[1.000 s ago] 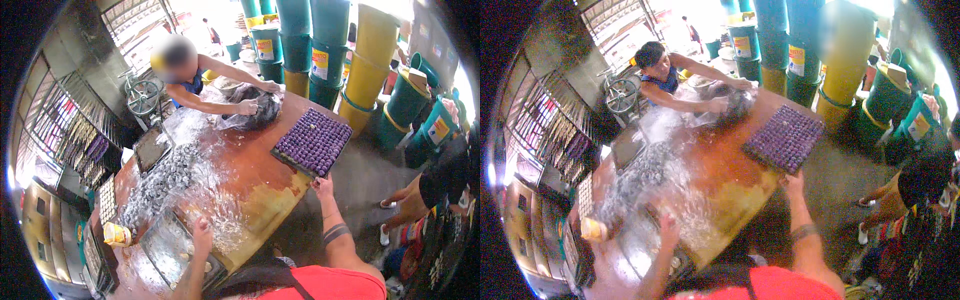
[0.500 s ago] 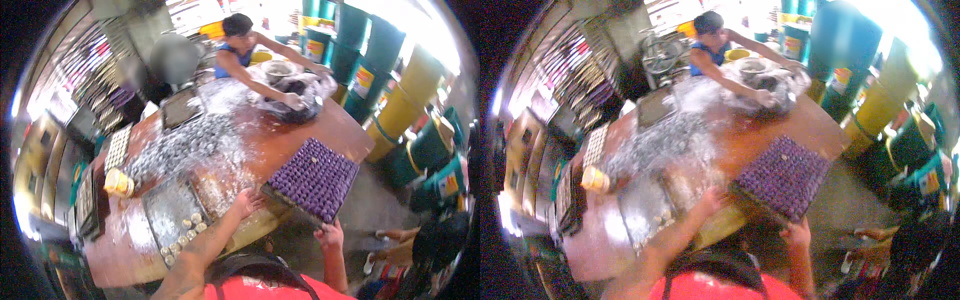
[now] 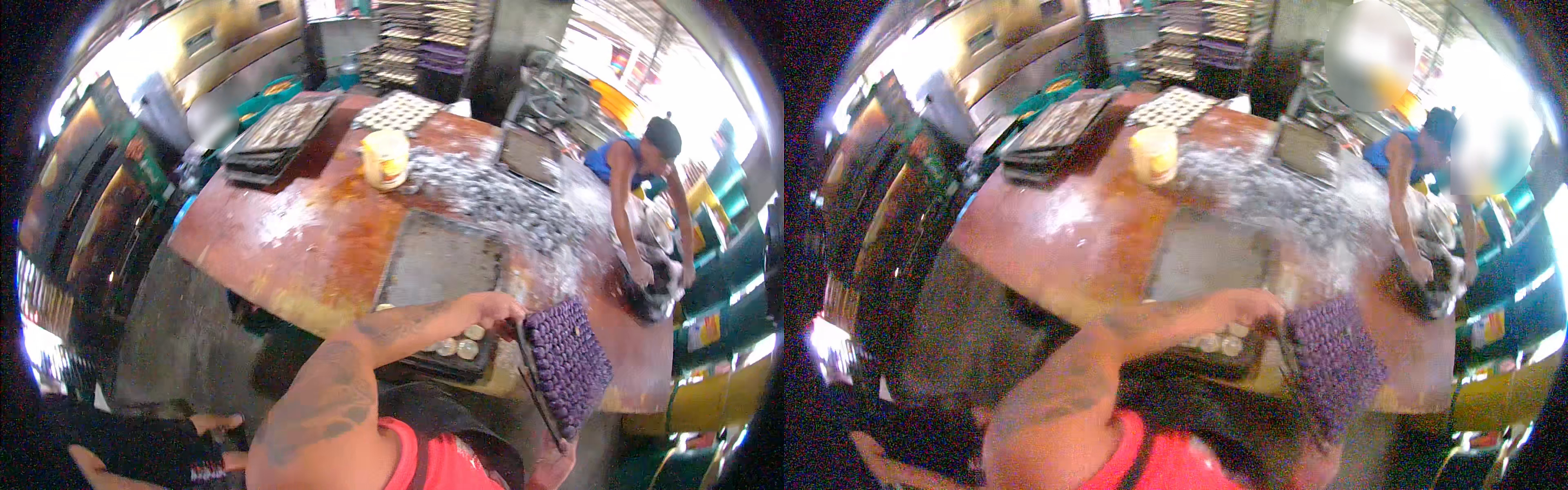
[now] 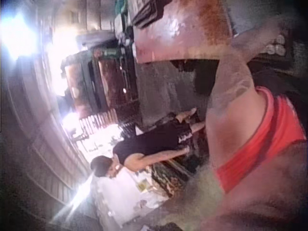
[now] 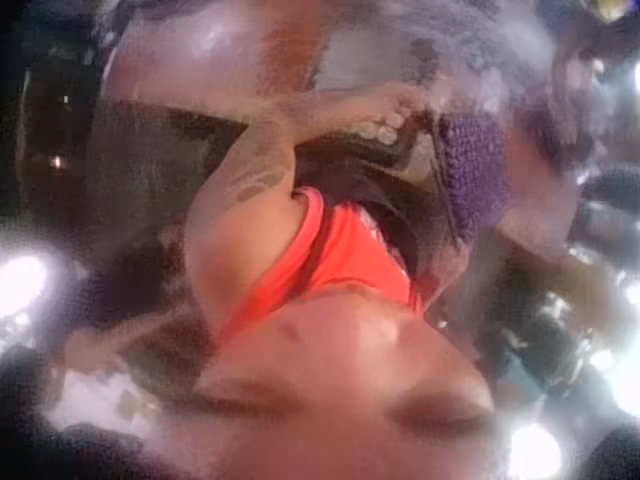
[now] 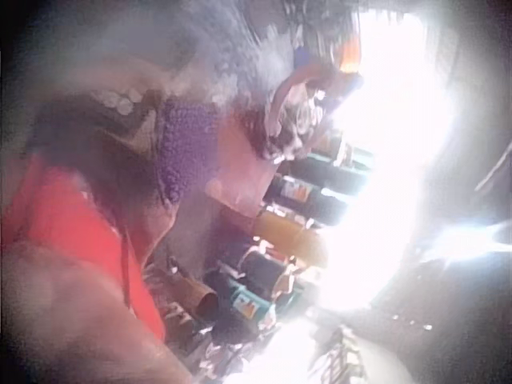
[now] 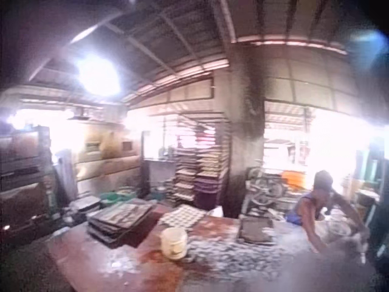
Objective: The person glazes pastries on trays with a brush and carries the trays to a rolling rack. The person then sets new trays on the table and wraps purple filling inside dough balls by hand.
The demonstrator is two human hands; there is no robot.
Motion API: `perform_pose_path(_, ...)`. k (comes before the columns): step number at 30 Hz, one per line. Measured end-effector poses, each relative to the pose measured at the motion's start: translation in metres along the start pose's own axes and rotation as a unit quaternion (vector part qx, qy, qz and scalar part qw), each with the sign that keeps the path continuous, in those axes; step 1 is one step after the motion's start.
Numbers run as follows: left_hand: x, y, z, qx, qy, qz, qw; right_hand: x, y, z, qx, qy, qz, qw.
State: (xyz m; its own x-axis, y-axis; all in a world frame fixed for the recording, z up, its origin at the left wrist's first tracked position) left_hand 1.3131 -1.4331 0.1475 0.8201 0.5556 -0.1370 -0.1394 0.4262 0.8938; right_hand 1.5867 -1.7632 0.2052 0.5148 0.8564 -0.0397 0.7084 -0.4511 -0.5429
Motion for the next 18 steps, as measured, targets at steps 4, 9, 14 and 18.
perform_pose_path(4, -0.153, -0.009, -0.032, -0.066, 0.009, 0.073, 0.995, -0.047, -0.086, 0.034, 0.022, 0.038, -0.127, 0.991)
perform_pose_path(9, -0.33, -0.038, -0.073, -0.235, 0.156, 0.064, 0.957, -0.096, -0.189, 0.091, 0.192, 0.005, -0.261, 0.946)
perform_pose_path(14, -0.515, -0.037, -0.096, -0.288, 0.263, 0.187, 0.902, -0.132, -0.289, 0.16, 0.297, -0.111, -0.373, 0.872)
perform_pose_path(18, -0.606, -0.067, -0.109, -0.263, 0.402, 0.246, 0.842, -0.144, -0.358, 0.218, 0.334, -0.284, -0.249, 0.864)
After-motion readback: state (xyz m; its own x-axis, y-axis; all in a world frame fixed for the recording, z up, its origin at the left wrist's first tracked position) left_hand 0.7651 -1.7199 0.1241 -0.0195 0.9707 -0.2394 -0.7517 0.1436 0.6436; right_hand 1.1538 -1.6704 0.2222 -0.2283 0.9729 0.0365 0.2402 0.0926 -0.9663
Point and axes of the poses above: each hand's wrist, its own x-axis towards the middle knuckle, its own z-axis out of the palm, y = z × x, the point moved 1 cm from there along x, towards the middle knuckle, and after that the axes turned 4 degrees about y, right-handed, at the moved point
